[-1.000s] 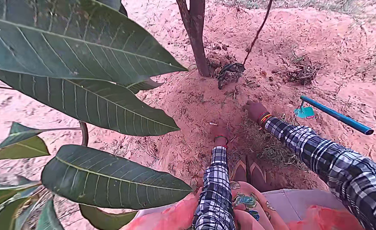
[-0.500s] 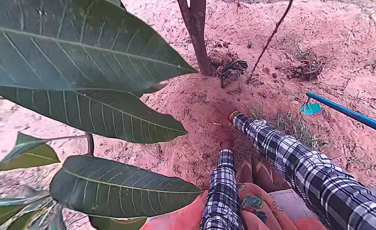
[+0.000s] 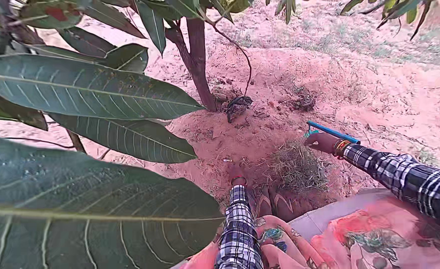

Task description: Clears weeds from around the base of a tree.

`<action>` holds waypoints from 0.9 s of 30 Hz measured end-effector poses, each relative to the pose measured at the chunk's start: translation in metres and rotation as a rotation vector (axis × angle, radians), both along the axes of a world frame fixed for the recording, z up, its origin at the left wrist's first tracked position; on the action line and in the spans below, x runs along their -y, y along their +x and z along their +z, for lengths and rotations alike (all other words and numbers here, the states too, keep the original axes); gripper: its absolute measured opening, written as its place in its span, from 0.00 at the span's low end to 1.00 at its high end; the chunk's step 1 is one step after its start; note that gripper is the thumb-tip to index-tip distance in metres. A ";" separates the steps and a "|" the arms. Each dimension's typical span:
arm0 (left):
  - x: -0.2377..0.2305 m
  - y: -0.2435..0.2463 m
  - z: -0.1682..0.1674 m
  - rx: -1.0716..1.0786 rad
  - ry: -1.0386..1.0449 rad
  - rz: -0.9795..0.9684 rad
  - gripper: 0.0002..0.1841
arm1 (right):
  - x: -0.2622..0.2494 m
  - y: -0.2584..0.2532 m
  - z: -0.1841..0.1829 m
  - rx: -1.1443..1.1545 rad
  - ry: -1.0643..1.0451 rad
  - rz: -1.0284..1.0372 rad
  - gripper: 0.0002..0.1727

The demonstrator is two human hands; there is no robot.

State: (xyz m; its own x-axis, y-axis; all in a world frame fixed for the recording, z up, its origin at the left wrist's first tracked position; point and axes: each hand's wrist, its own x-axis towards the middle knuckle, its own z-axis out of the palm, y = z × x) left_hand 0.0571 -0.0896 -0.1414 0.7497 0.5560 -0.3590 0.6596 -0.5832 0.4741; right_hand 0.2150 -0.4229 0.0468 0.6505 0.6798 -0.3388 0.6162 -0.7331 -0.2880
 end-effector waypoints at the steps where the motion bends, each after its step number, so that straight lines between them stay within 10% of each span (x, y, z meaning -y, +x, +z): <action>1: 0.000 -0.002 -0.003 0.020 0.003 -0.004 0.23 | 0.009 -0.005 0.016 -0.026 0.030 -0.016 0.14; 11: 0.036 -0.038 -0.016 -0.043 -0.003 -0.024 0.24 | 0.044 -0.043 0.111 0.280 0.284 -0.158 0.28; 17: 0.045 -0.057 -0.028 -0.079 -0.004 -0.087 0.24 | 0.157 -0.075 0.136 0.318 0.639 -0.426 0.23; 21: 0.055 -0.063 -0.039 -0.048 0.009 -0.214 0.26 | 0.284 -0.124 0.056 0.258 0.401 -0.778 0.20; 24: 0.066 -0.068 -0.030 -0.237 0.053 -0.313 0.27 | 0.354 -0.204 -0.024 -0.141 -0.180 -0.970 0.25; 27: 0.065 -0.071 -0.049 -0.289 0.145 -0.244 0.21 | 0.392 -0.305 -0.131 -0.481 -0.261 -1.046 0.32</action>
State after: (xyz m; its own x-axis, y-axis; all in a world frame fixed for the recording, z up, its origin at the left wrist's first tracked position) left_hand -0.0142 -0.1548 -0.1899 0.7460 0.4343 -0.5049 0.5871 -0.7867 0.1908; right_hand -0.0901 -0.8153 -0.0842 0.6175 -0.2346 -0.7507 -0.4503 -0.8880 -0.0929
